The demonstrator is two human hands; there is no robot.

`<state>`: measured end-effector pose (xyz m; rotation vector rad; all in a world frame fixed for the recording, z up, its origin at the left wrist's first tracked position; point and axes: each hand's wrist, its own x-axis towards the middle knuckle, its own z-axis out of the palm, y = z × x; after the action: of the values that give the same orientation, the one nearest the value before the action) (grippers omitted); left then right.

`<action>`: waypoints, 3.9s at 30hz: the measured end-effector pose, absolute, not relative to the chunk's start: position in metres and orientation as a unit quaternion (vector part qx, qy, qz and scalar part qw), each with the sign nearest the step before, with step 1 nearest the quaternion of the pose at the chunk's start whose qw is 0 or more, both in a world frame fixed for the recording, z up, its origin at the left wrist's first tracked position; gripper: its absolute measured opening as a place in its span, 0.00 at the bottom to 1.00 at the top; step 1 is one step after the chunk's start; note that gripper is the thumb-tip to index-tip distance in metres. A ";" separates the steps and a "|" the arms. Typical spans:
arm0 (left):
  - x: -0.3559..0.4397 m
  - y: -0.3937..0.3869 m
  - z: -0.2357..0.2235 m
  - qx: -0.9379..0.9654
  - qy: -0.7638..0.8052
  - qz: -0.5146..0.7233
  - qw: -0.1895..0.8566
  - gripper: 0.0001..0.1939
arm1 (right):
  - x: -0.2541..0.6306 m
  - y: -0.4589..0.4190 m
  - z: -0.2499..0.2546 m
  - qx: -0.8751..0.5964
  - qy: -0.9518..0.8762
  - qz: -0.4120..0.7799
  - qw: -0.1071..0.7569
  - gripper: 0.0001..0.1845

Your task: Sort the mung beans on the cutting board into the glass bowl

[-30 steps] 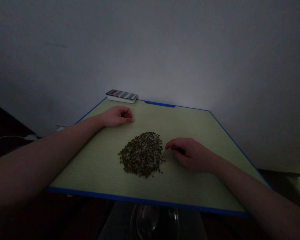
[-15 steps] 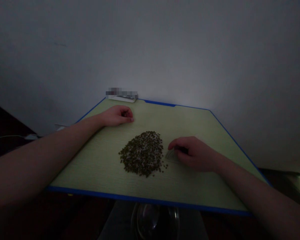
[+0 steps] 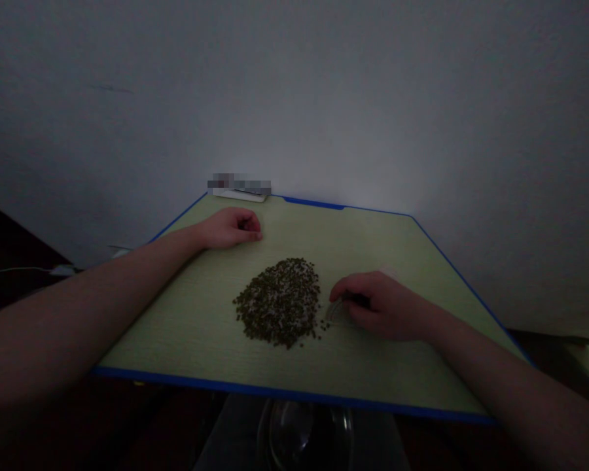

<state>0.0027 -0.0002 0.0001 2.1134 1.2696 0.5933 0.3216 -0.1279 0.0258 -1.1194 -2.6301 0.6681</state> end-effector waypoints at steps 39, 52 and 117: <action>0.003 0.000 0.000 0.801 0.473 0.222 0.292 0.15 | 0.321 -0.124 0.018 -0.419 -0.873 0.200 0.146 0.15; 0.001 0.001 -0.001 0.807 0.471 0.218 0.282 0.14 | 0.322 -0.122 0.017 -0.403 -0.864 0.256 0.159 0.15; 0.002 0.000 0.001 0.802 0.470 0.222 0.295 0.14 | 0.317 -0.130 0.025 -0.392 -0.885 0.228 0.110 0.17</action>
<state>0.0025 0.0003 0.0007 2.1332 1.2504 0.5913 0.3167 -0.1302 0.0245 -1.1519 -2.5998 0.6694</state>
